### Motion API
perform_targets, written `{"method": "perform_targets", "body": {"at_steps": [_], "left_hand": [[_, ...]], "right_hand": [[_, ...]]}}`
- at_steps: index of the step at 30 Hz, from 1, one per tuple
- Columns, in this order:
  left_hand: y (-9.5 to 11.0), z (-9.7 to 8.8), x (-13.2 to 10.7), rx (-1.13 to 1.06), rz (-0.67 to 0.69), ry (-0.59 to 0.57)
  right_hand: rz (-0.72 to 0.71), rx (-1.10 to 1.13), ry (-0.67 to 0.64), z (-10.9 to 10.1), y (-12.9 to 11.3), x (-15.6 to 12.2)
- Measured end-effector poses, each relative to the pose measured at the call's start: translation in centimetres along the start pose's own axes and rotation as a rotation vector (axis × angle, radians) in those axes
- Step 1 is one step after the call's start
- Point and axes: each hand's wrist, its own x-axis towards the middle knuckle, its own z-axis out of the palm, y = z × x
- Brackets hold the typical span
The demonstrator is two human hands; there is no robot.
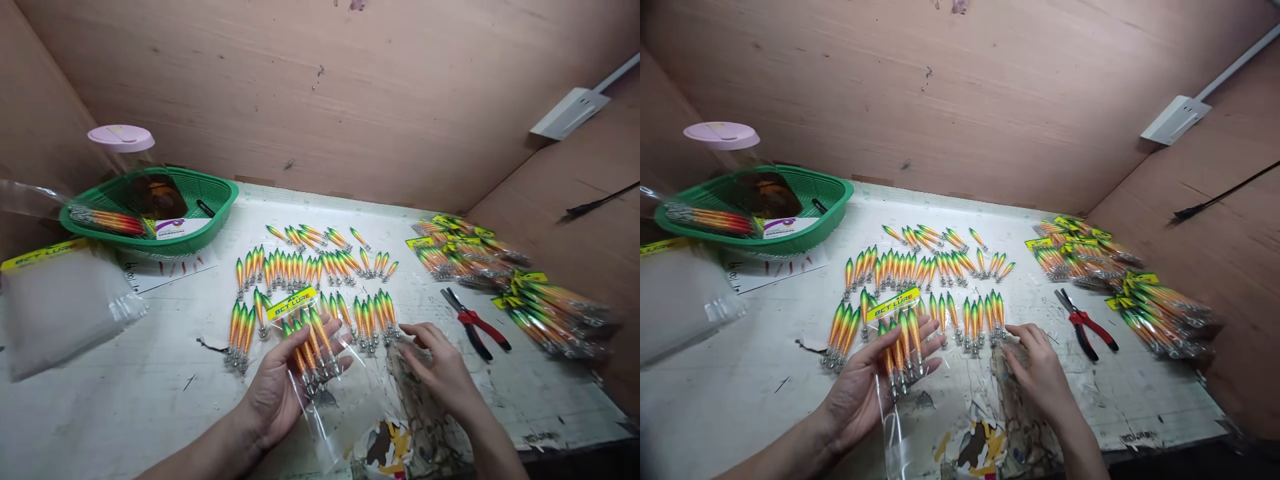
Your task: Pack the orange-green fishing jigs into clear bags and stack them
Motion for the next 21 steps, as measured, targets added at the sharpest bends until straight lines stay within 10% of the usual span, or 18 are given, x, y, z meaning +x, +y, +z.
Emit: {"method": "perform_targets", "body": {"at_steps": [13, 21], "left_hand": [[0.0, -0.2, 0.1, -0.046, 0.040, -0.024], [0.3, -0.1, 0.3, -0.102, 0.055, -0.041]], "right_hand": [[-0.025, 0.075, 0.036, 2.1, 1.4, 1.0], [-0.053, 0.181, -0.018, -4.1, -0.8, -1.0]]}}
